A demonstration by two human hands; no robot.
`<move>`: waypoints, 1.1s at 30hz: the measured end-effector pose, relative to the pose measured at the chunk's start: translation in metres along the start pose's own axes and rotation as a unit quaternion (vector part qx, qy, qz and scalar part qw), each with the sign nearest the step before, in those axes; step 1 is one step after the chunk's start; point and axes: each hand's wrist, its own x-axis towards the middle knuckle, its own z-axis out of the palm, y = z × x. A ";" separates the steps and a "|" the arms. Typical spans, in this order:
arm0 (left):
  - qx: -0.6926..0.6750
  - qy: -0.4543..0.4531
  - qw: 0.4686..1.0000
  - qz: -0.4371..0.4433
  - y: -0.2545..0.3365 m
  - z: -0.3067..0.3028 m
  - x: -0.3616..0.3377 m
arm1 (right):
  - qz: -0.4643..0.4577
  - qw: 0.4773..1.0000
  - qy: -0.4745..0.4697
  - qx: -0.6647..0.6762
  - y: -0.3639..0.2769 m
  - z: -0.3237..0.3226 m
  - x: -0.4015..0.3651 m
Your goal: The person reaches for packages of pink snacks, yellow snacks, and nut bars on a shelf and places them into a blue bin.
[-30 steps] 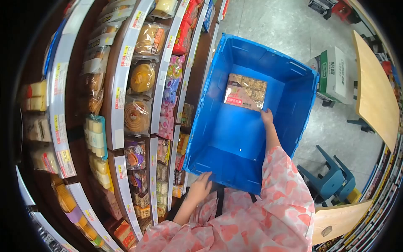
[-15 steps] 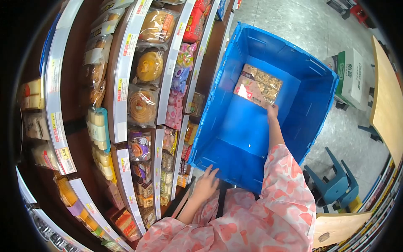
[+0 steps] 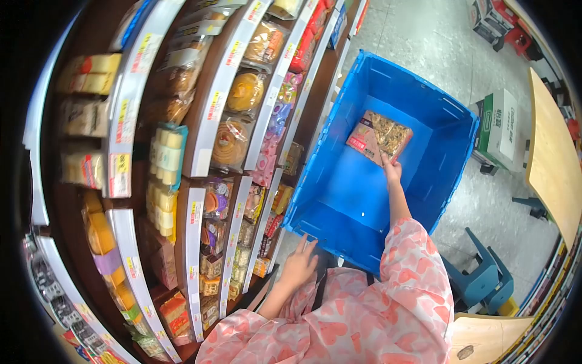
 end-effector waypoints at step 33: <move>-0.498 0.238 0.826 0.115 -0.169 -0.108 -0.175 | -0.143 0.945 -0.237 0.172 -0.004 0.061 -0.510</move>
